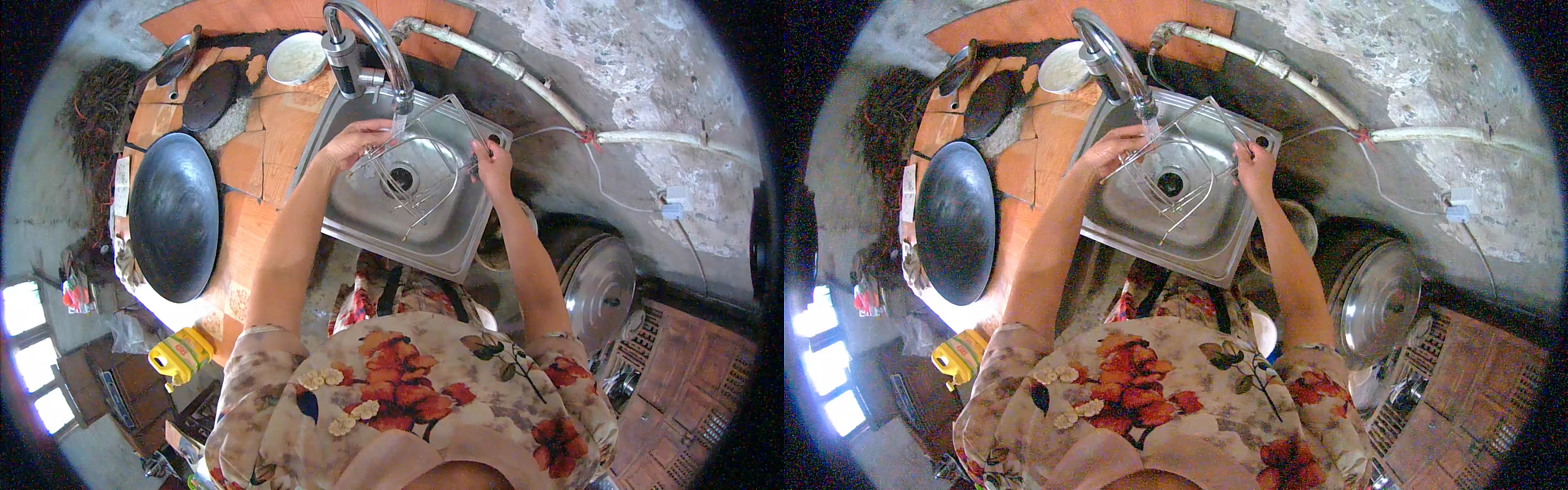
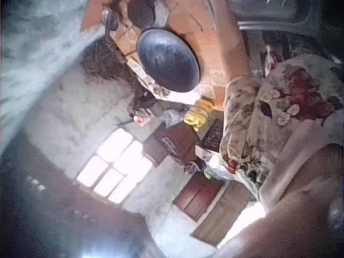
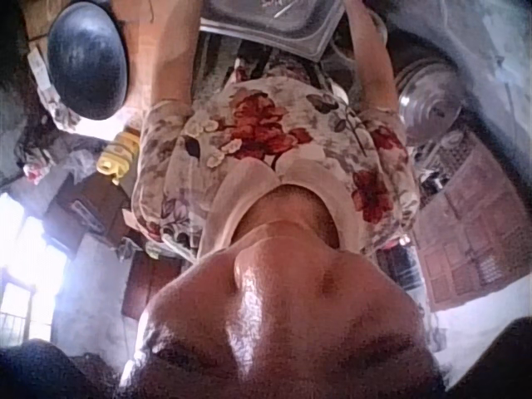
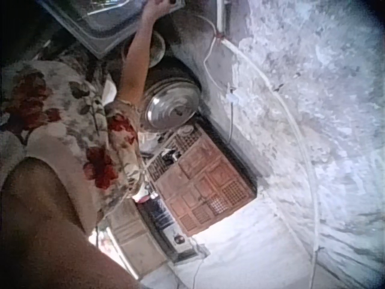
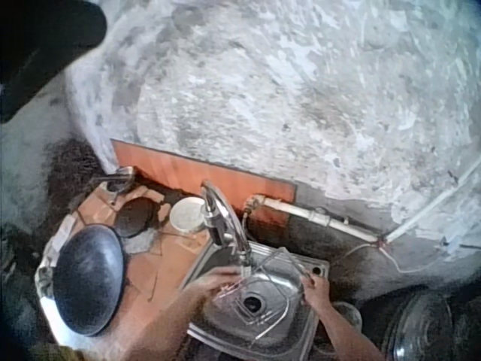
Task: The person washes a metal rack in a sink using a scrub pad and water, scrubbing the wires and frame from multiple angles before rinsing it under the faucet.
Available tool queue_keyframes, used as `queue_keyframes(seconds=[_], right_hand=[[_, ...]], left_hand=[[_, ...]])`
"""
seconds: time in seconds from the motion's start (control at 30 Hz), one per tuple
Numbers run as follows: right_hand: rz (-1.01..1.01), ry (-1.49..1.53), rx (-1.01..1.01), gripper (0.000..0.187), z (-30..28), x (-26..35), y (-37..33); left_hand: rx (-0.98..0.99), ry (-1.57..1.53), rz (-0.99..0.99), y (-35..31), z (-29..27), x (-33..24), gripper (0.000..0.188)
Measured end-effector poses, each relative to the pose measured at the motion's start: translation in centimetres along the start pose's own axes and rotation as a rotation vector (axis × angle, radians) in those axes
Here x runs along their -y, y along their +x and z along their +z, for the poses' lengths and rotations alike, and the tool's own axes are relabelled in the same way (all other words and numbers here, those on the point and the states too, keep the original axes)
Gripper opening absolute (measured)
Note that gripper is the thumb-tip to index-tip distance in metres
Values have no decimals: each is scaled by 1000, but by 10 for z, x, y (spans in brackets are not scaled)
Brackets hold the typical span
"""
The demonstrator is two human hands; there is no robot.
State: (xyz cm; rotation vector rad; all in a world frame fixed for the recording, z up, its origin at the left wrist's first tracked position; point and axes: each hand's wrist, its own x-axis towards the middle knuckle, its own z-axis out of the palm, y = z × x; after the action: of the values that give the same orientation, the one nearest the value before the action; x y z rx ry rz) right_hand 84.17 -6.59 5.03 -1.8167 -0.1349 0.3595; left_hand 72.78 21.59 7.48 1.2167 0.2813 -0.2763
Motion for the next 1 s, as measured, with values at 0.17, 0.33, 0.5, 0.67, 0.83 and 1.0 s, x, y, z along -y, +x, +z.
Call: queue_keyframes(seconds=[0.17, 0.33, 0.5, 0.67, 0.83, 1.0], right_hand=[[145, 74, 14, 24, -4, 18, -6], [140, -42, -54, 27, -20, 19, -1], [76, -237, -97, 29, -21, 41, -14], [-28, -372, -108, 29, -7, 58, -18], [-138, -436, -82, 27, 0, 58, -19], [-337, -514, -105, 27, 1, 53, -13]], left_hand=[[-46, -49, 16, 23, -10, 15, 38], [-63, -193, 170, 31, -6, 27, 60], [89, -127, 27, -7, -21, -1, 72], [148, 643, 295, -14, -38, -2, 38], [-189, 1338, 350, -10, -1, 21, 26], [-384, 1263, 750, -5, -5, 55, 17]])
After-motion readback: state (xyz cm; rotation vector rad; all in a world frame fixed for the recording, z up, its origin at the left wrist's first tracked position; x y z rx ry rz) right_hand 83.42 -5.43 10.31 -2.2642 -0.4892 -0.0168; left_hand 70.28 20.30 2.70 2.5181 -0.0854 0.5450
